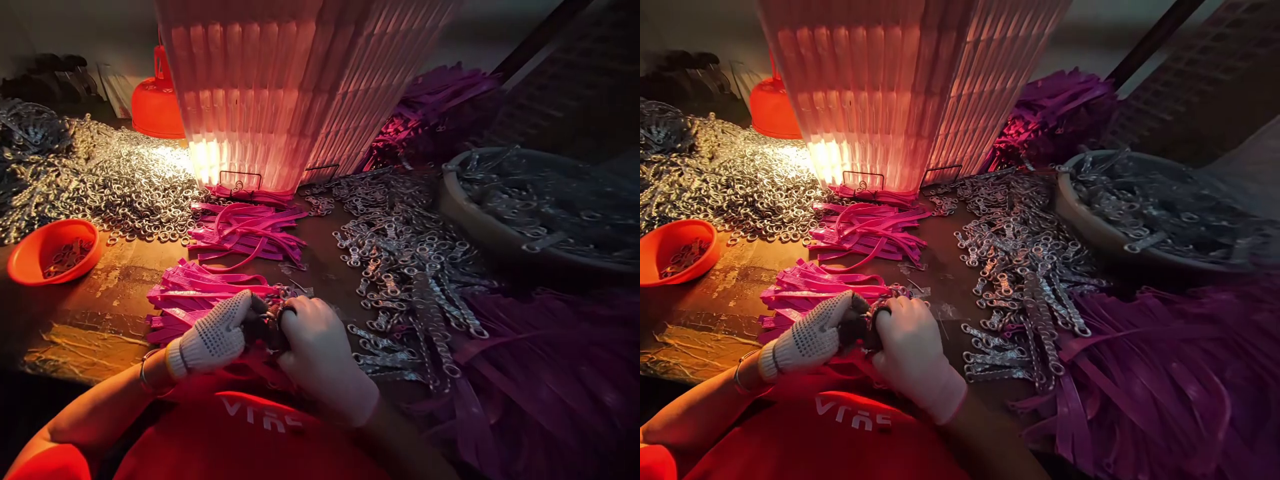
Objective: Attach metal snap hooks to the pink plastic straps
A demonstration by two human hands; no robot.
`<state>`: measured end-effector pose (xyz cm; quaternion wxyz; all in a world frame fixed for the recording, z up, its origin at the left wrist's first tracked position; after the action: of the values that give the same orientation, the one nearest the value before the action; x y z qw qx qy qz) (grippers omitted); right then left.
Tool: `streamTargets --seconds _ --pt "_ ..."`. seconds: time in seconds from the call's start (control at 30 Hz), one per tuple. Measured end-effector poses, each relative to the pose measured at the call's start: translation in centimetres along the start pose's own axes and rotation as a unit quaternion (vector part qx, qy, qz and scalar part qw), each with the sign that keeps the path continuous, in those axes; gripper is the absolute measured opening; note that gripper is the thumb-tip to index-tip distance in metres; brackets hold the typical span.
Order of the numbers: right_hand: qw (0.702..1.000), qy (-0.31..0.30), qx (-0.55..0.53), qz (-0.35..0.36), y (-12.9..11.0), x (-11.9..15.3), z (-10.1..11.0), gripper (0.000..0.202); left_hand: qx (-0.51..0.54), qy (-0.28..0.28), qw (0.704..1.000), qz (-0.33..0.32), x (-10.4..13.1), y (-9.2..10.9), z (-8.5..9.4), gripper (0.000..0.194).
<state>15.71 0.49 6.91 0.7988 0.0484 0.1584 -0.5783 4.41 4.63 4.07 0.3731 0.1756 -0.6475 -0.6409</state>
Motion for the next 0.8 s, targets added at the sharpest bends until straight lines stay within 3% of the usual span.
streamTargets --seconds 0.07,0.2,0.3,0.37,0.43,0.5,0.6,0.7,0.8 --pt "0.999 0.013 -0.033 -0.008 0.7 0.0 0.4 0.002 -0.017 -0.005 1.0 0.01 -0.5 0.0 -0.1 0.004" --pt "0.997 0.002 -0.068 0.046 1.4 -0.8 1.1 0.008 0.135 -0.065 0.983 0.107 -1.6 -1.3 -1.1 0.013" --pt "0.994 -0.008 -0.064 0.091 2.0 -1.2 1.0 0.01 0.199 -0.103 0.963 0.15 -2.7 -1.1 -1.7 0.019" --pt "0.994 0.002 -0.093 0.051 3.4 -1.1 0.3 0.012 0.205 -0.1 0.961 0.154 -4.1 -0.7 -1.6 0.016" --pt "0.984 0.008 -0.174 -0.04 5.6 -0.7 -1.2 0.016 0.125 -0.091 0.98 0.123 -6.4 -0.1 -1.1 0.012" --pt "0.954 0.02 -0.257 -0.151 8.2 0.1 -3.1 0.022 -0.058 -0.075 0.994 0.054 -10.0 0.7 -0.5 0.015" --pt "0.906 0.071 -0.312 -0.278 11.6 1.5 -5.0 0.03 -0.275 -0.042 0.96 -0.012 -16.5 1.4 -0.2 0.012" --pt "0.871 0.095 -0.374 -0.302 13.2 2.0 -5.8 0.028 -0.345 -0.008 0.939 0.02 -22.3 0.8 0.1 0.015" --pt "0.866 0.089 -0.416 -0.262 13.5 1.9 -6.2 0.033 -0.393 -0.001 0.916 0.081 -25.3 -0.6 -0.1 0.028"
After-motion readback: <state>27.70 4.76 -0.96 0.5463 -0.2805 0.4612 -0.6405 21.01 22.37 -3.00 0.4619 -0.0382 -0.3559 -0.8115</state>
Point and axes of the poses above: each hand's wrist, its own x-axis away from the middle knuckle, its own z-axis out of the back of the hand, y = z × x, the point moved 7 cm from there along -x, towards the middle knuckle, and after that the axes turned 5 degrees about -y, right-handed, at the moved point
